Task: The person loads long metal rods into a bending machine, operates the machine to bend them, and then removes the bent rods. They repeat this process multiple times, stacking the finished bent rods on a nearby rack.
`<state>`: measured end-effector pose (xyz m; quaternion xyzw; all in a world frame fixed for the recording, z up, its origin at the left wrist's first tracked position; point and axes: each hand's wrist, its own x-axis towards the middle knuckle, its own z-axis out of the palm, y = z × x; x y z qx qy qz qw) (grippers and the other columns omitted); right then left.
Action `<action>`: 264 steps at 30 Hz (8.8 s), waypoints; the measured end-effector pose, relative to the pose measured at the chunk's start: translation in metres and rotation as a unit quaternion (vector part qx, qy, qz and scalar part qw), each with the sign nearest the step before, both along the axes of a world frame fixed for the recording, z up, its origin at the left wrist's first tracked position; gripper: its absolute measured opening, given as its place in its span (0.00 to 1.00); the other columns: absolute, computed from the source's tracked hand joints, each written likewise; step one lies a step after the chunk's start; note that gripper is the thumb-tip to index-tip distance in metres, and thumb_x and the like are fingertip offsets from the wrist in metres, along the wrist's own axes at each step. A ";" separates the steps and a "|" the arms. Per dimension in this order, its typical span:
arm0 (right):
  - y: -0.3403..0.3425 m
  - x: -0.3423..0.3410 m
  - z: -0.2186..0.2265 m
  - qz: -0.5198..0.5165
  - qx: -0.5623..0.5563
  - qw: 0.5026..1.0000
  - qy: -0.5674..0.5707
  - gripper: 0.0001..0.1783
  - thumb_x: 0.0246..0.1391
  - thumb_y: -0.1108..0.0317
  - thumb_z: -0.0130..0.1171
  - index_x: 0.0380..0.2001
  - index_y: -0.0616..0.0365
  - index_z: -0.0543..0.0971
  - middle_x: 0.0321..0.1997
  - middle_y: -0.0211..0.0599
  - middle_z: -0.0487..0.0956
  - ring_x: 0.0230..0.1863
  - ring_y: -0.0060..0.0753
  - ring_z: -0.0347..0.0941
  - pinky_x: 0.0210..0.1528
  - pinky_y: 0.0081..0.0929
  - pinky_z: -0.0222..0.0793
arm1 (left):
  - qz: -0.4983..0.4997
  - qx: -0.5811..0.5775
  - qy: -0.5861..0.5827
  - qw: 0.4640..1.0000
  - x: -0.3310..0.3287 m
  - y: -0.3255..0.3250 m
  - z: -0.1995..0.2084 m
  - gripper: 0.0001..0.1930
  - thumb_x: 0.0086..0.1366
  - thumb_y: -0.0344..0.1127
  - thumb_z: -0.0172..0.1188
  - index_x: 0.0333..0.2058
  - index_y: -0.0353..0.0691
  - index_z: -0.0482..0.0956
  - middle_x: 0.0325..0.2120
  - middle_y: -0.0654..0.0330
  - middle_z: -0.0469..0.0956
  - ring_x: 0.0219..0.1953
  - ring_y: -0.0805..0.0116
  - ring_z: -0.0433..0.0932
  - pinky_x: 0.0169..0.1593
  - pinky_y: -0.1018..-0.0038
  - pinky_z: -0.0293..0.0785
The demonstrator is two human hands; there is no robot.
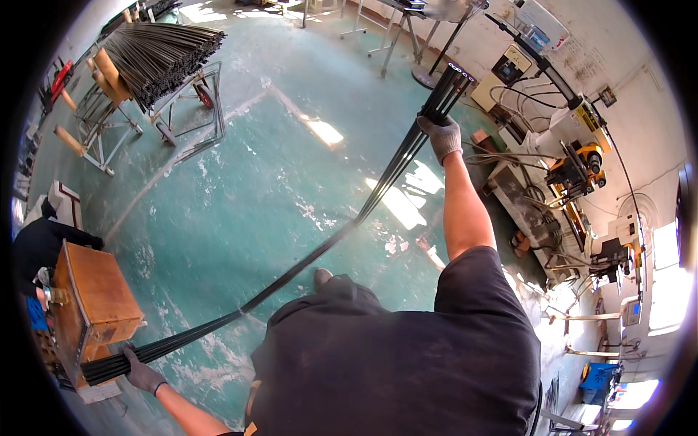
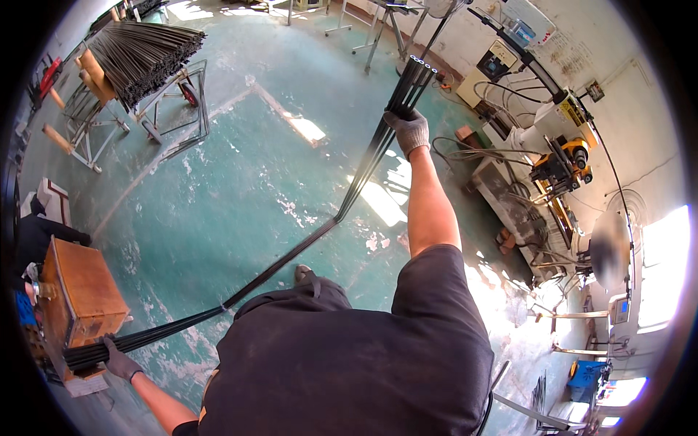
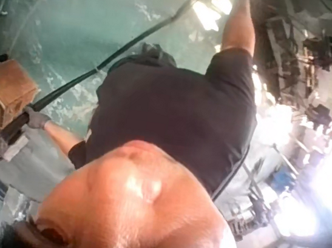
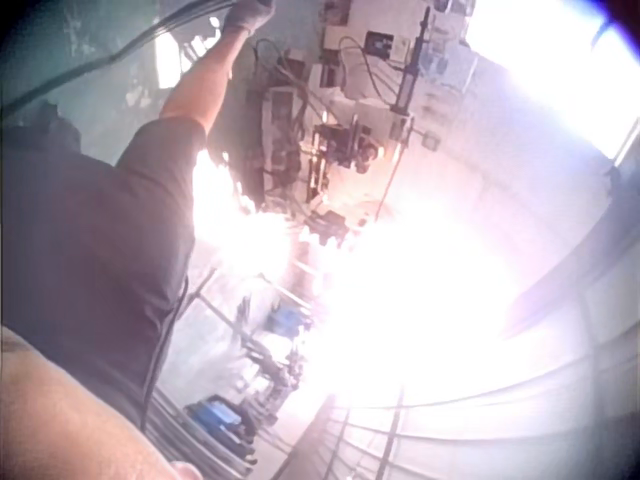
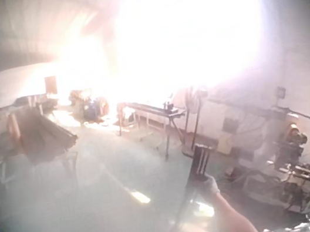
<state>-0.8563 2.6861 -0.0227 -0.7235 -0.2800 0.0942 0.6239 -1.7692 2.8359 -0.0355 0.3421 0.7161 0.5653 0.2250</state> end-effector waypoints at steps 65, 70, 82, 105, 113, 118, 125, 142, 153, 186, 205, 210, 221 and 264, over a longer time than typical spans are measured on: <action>0.151 0.028 0.167 0.124 -0.227 0.965 -0.042 0.18 0.73 0.57 0.60 0.53 0.60 0.83 0.46 0.34 0.89 0.41 0.27 0.87 0.40 0.28 0.85 | 0.080 0.050 0.020 0.995 0.018 -0.031 0.004 0.18 0.78 0.37 0.58 0.56 0.27 0.80 0.47 0.50 0.86 0.48 0.58 0.86 0.55 0.65 0.84; 0.183 0.035 0.142 0.075 -0.123 0.989 -0.011 0.16 0.73 0.59 0.59 0.51 0.61 0.82 0.43 0.40 0.88 0.36 0.32 0.87 0.35 0.28 0.84 | 0.102 0.047 0.013 0.994 0.009 -0.042 0.000 0.17 0.78 0.37 0.59 0.56 0.27 0.80 0.47 0.50 0.86 0.48 0.58 0.86 0.55 0.64 0.84; 0.207 0.289 0.166 -0.154 -0.241 0.917 -0.277 0.18 0.60 0.55 0.62 0.50 0.47 0.87 0.42 0.37 0.89 0.43 0.46 0.86 0.45 0.40 0.80 | 0.142 0.026 0.017 0.989 0.020 -0.049 0.000 0.16 0.77 0.36 0.60 0.52 0.28 0.81 0.46 0.49 0.86 0.48 0.57 0.86 0.54 0.64 0.84; -0.034 0.366 0.337 -0.487 -0.394 0.722 -0.295 0.30 0.62 0.44 0.53 0.53 0.53 0.87 0.56 0.42 0.88 0.57 0.37 0.85 0.54 0.39 0.78 | 0.172 0.023 -0.002 0.985 0.041 -0.033 0.004 0.15 0.76 0.40 0.62 0.49 0.33 0.84 0.45 0.52 0.87 0.48 0.59 0.86 0.54 0.65 0.83; -0.065 0.376 0.260 -0.511 -0.460 0.691 -0.222 0.31 0.62 0.43 0.53 0.55 0.53 0.87 0.57 0.42 0.88 0.59 0.37 0.84 0.55 0.40 0.77 | 0.176 0.037 0.006 0.984 0.037 -0.035 0.014 0.15 0.76 0.39 0.62 0.49 0.31 0.84 0.46 0.51 0.87 0.49 0.59 0.87 0.56 0.65 0.83; -0.021 0.399 0.236 -0.392 -0.393 0.817 -0.153 0.24 0.65 0.51 0.53 0.47 0.57 0.87 0.49 0.44 0.89 0.51 0.41 0.87 0.43 0.41 0.79 | 0.179 0.035 -0.017 0.983 0.025 -0.033 -0.008 0.16 0.75 0.39 0.64 0.49 0.29 0.84 0.45 0.51 0.87 0.47 0.59 0.87 0.55 0.66 0.84; 0.087 0.203 0.225 -0.045 -0.225 0.971 0.072 0.13 0.73 0.62 0.56 0.51 0.59 0.78 0.44 0.47 0.87 0.38 0.43 0.88 0.38 0.39 0.88 | 0.165 0.029 0.010 0.986 0.019 -0.039 0.002 0.16 0.76 0.39 0.63 0.49 0.28 0.84 0.45 0.50 0.87 0.47 0.58 0.87 0.54 0.66 0.85; 0.225 -0.112 0.172 0.174 -0.159 0.964 -0.126 0.14 0.69 0.61 0.63 0.47 0.61 0.85 0.38 0.38 0.88 0.34 0.26 0.85 0.38 0.29 0.87 | 0.148 0.046 0.001 0.988 0.019 -0.063 0.001 0.15 0.77 0.39 0.62 0.47 0.29 0.83 0.42 0.52 0.87 0.45 0.61 0.86 0.53 0.65 0.82; 0.212 -0.310 0.131 0.342 -0.077 0.926 -0.141 0.16 0.66 0.54 0.64 0.38 0.55 0.88 0.30 0.37 0.88 0.32 0.31 0.84 0.43 0.29 0.79 | 0.132 0.076 -0.015 0.988 0.007 -0.070 -0.015 0.14 0.78 0.31 0.58 0.53 0.25 0.80 0.44 0.49 0.86 0.45 0.59 0.86 0.53 0.66 0.84; 0.138 -0.802 0.120 0.733 0.058 0.671 -0.102 0.11 0.47 0.61 0.70 0.30 0.58 0.88 0.29 0.52 0.85 0.36 0.59 0.85 0.42 0.50 0.79 | 0.050 0.036 -0.014 0.998 -0.070 -0.120 -0.081 0.23 0.77 0.35 0.58 0.65 0.29 0.71 0.63 0.56 0.77 0.60 0.65 0.79 0.65 0.63 0.76; 0.393 -0.285 0.125 -0.080 -0.074 0.896 -0.431 0.44 0.51 0.60 0.80 0.68 0.56 0.70 0.71 0.53 0.69 0.75 0.58 0.62 0.75 0.52 0.64 | 0.072 0.092 -0.033 0.993 -0.026 -0.122 -0.035 0.13 0.76 0.25 0.51 0.55 0.27 0.77 0.50 0.49 0.82 0.54 0.57 0.81 0.65 0.60 0.74; 0.437 -0.149 0.172 -0.058 -0.208 0.952 -0.217 0.61 0.49 0.48 0.80 0.76 0.65 0.57 0.75 0.61 0.68 0.75 0.54 0.67 0.75 0.38 0.66 | 0.070 0.090 -0.015 0.993 -0.019 -0.119 -0.034 0.14 0.76 0.25 0.49 0.54 0.27 0.77 0.50 0.49 0.82 0.54 0.56 0.81 0.65 0.60 0.74; 0.520 -0.082 0.103 0.190 -0.179 0.911 -0.320 0.21 0.60 0.53 0.68 0.54 0.46 0.88 0.49 0.38 0.90 0.51 0.38 0.86 0.54 0.34 0.79 | 0.164 0.081 -0.001 0.983 -0.038 -0.129 -0.054 0.16 0.75 0.31 0.61 0.56 0.27 0.80 0.51 0.52 0.84 0.52 0.61 0.82 0.63 0.65 0.73; 0.034 -0.050 0.178 -0.153 -0.554 0.662 -0.482 0.20 0.65 0.45 0.61 0.53 0.41 0.85 0.50 0.42 0.88 0.57 0.51 0.82 0.58 0.46 0.77 | 0.065 0.044 0.065 0.995 0.019 0.009 -0.006 0.10 0.76 0.28 0.54 0.43 0.29 0.83 0.41 0.54 0.86 0.44 0.61 0.85 0.52 0.65 0.82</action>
